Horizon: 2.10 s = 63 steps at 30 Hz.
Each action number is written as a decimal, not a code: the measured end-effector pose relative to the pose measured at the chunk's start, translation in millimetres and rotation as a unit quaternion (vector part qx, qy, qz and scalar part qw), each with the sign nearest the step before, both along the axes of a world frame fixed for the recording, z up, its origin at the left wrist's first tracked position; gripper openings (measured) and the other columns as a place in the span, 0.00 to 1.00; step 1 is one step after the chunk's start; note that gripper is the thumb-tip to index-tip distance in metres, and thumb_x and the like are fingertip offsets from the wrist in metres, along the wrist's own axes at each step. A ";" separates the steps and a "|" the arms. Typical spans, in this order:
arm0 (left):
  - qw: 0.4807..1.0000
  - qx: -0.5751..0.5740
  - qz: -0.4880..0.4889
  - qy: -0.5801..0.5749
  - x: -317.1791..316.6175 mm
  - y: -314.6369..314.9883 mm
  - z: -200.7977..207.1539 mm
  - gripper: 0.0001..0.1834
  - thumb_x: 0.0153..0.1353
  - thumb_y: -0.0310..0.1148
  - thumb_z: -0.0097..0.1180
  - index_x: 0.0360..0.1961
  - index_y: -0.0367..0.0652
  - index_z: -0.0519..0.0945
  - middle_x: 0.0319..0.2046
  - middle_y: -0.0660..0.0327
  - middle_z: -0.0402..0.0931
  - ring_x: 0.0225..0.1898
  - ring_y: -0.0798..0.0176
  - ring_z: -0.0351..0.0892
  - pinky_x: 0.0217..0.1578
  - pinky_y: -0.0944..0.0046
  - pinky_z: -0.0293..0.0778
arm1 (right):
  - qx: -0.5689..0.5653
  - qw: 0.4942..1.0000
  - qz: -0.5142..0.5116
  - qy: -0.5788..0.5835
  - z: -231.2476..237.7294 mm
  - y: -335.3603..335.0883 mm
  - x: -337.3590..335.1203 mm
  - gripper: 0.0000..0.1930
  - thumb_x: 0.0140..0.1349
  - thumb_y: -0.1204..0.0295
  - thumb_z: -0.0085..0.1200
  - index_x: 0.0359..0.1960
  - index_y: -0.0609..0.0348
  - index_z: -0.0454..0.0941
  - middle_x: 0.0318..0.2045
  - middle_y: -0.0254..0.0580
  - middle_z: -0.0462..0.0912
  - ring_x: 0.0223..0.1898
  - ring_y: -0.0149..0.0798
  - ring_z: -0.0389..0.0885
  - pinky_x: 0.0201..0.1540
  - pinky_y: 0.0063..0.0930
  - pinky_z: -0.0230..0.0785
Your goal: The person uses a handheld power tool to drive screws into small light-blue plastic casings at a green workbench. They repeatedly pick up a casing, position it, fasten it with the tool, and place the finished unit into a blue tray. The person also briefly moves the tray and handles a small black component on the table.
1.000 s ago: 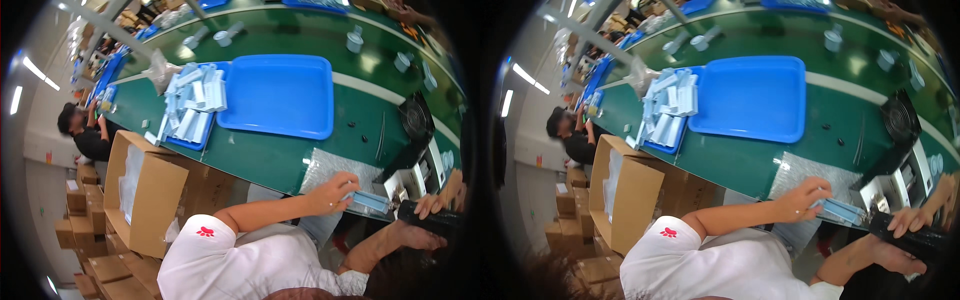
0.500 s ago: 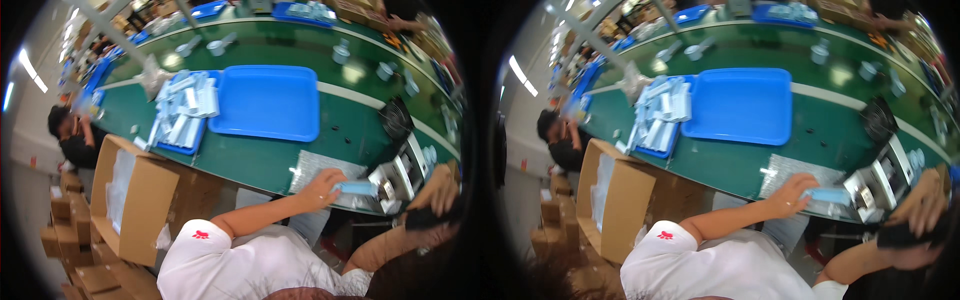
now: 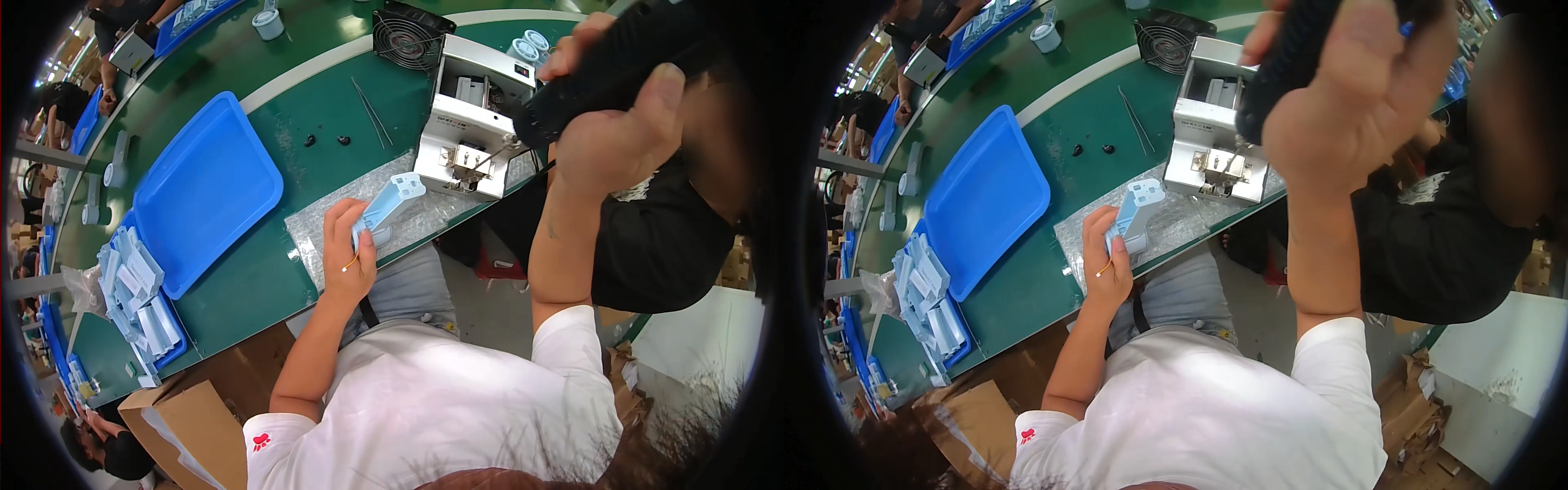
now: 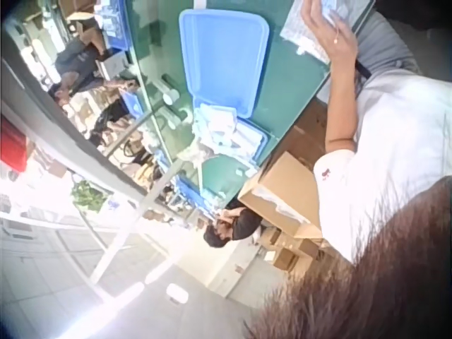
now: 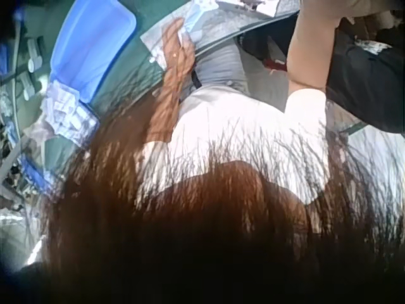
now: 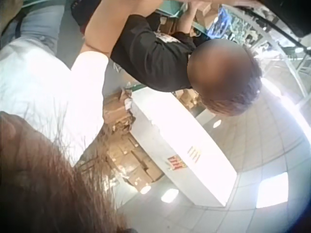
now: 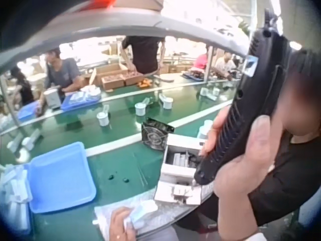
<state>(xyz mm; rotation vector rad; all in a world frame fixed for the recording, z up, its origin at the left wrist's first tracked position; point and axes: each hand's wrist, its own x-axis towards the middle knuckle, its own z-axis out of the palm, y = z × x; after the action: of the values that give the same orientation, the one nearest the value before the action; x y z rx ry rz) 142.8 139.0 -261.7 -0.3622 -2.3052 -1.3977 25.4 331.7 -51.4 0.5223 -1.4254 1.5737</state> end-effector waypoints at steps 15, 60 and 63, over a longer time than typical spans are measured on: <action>1.000 0.017 -0.019 0.013 2.2 -3.0 -4.7 0.20 0.56 0.21 0.54 0.52 0.37 0.75 0.50 0.48 0.70 0.50 0.45 0.72 0.52 0.52 0.69 | -0.121 0.937 0.318 -0.075 -13.6 18.6 36.7 0.50 0.57 0.28 0.39 0.47 0.78 0.66 0.38 0.49 0.69 0.26 0.37 0.71 0.25 0.31 0.68; 1.000 0.002 -0.006 0.014 1.4 1.2 -2.5 0.17 0.60 0.21 0.49 0.51 0.35 0.73 0.49 0.44 0.70 0.50 0.40 0.71 0.53 0.49 0.68 | -0.100 0.937 0.332 -0.050 4.6 31.4 28.0 0.38 0.65 0.40 0.48 0.54 0.70 0.65 0.39 0.51 0.74 0.31 0.39 0.73 0.33 0.30 0.67; 0.999 -0.002 -0.024 0.027 -2.0 4.7 -0.1 0.16 0.61 0.22 0.49 0.51 0.35 0.73 0.49 0.44 0.70 0.49 0.42 0.72 0.52 0.50 0.69 | -0.002 0.989 0.116 -0.087 2.3 29.7 17.2 0.38 0.65 0.38 0.46 0.49 0.70 0.67 0.31 0.53 0.77 0.24 0.42 0.74 0.29 0.32 0.69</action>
<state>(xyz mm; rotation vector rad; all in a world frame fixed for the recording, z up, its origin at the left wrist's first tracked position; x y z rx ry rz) 140.9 143.7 -261.8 -0.4532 -2.2704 -1.3888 42.5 361.4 -49.0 0.5767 -1.5357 1.8440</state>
